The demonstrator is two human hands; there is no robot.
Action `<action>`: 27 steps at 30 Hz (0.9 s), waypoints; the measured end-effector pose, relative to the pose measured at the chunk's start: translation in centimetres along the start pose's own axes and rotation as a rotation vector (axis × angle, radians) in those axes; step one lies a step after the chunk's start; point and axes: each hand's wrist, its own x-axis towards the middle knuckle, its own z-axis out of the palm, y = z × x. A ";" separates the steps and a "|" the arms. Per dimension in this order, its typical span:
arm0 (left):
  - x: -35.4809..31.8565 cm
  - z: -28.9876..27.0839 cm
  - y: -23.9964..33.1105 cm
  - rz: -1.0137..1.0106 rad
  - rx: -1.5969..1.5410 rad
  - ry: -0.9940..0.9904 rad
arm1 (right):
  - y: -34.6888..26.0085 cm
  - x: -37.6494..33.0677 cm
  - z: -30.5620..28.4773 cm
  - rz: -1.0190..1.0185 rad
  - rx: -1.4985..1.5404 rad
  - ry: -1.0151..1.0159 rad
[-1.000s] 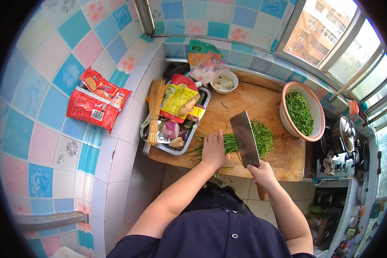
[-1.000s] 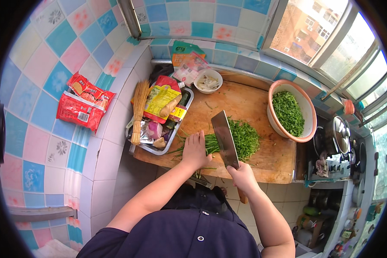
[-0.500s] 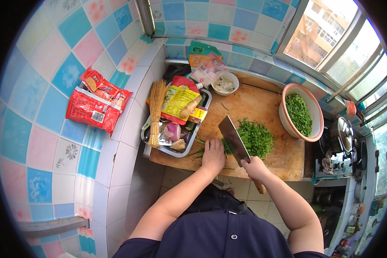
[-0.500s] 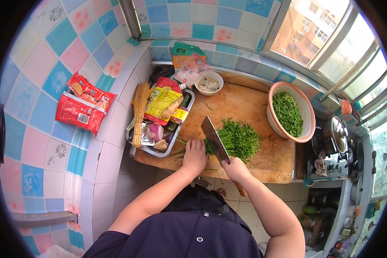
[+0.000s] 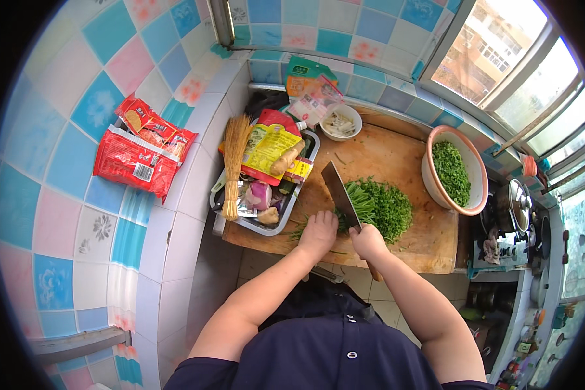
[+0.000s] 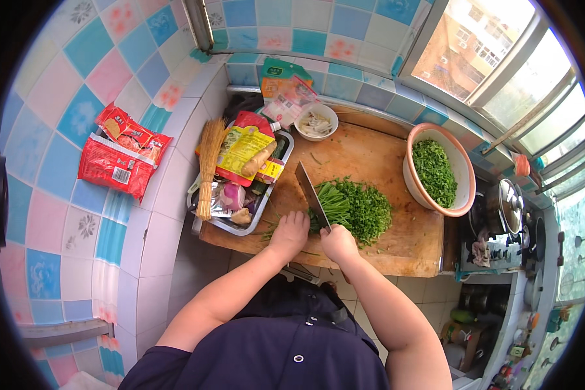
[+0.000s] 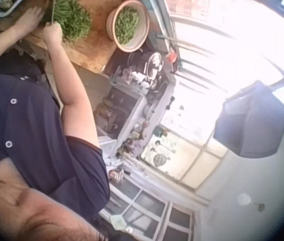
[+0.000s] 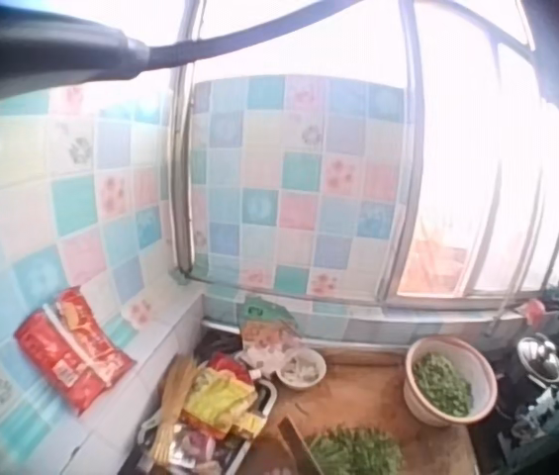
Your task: The person chops a large bunch of green onions on a wooden cutting board using a cleaver. They gather the chopped pieces and transfer them into a large pink bowl. The person then uses a small broom to sweep the remaining scraps from the board into the bowl.
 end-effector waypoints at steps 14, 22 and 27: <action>5.0 -4.7 -2.5 -0.207 -0.623 0.038 | 0.0 -5.1 -10.2 0.085 0.553 -0.094; 9.4 -1.7 1.3 -0.049 -0.475 0.076 | 4.5 -7.1 -12.0 0.153 0.802 -0.012; 8.4 0.4 3.1 -0.049 -0.262 0.070 | 5.5 -7.3 -11.7 0.160 0.827 -0.026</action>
